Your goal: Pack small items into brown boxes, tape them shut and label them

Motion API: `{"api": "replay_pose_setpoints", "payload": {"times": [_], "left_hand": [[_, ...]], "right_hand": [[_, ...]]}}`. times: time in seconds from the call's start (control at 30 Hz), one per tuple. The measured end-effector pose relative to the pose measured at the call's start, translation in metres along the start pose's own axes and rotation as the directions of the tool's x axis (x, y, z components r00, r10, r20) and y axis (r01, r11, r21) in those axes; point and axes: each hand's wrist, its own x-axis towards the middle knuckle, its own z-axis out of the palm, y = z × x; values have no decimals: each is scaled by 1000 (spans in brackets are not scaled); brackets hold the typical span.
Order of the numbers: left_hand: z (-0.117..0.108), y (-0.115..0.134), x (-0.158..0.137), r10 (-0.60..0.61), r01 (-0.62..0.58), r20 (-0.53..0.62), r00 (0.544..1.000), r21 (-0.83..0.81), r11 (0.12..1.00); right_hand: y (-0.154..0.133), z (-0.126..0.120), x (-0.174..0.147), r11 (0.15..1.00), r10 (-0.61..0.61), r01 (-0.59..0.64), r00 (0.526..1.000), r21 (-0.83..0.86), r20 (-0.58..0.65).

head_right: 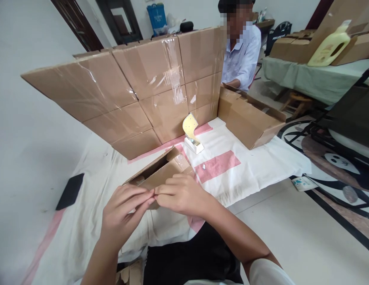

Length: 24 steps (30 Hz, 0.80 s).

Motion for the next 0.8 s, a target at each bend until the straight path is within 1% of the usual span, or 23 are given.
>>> {"api": "replay_pose_setpoints", "payload": {"times": [0.07,0.13,0.23,0.3,0.37,0.43,0.47,0.5,0.53,0.57,0.6,0.63,0.7,0.73,0.8], "left_hand": [[0,2,-2,15,-15,-1,1000,46,999],[2,5,-3,18,-18,1,1000,125,992],[4,8,-4,0,-3,17,1000,197,980],[3,7,-6,11,-10,-2,1000,215,977],[-5,6,-9,-2,22,-91,996,221,975],[-19,3,-11,-85,117,-178,980,180,977],[-26,1,-11,-154,181,-183,971,140,973],[-34,-1,-11,-227,243,-150,962,96,965],[-40,-4,-9,-292,297,-85,953,54,953],[-45,-7,-8,-343,343,0,939,18,939],[-49,-11,-6,-378,380,83,922,-8,925],[-51,-15,-4,-397,405,150,905,-22,914],[-51,-25,0,-419,435,233,877,-18,900],[-51,-30,1,-433,449,261,863,-5,893],[-50,-39,4,-459,477,323,828,25,878]], "right_hand": [[-2,1,0,1000,-12,12,1000,1,17],[-5,3,1,1000,-16,16,999,14,36],[-9,7,0,997,13,-16,999,78,41],[-4,6,-3,988,102,-108,993,114,59],[8,0,-5,961,260,-262,965,87,38],[27,-8,-5,918,396,-396,918,7,-33],[36,-11,-2,907,418,-420,907,-35,-56],[44,-12,1,911,405,-407,913,-69,-44],[51,-11,6,924,373,-371,928,-97,4],[56,-7,11,940,331,-321,940,-114,81],[58,-1,16,955,290,-273,942,-118,168],[59,6,21,965,259,-238,933,-115,248],[57,21,27,969,247,-221,892,-111,379],[56,27,29,967,255,-230,873,-112,416],[53,34,29,960,280,-253,851,-119,444]]}}
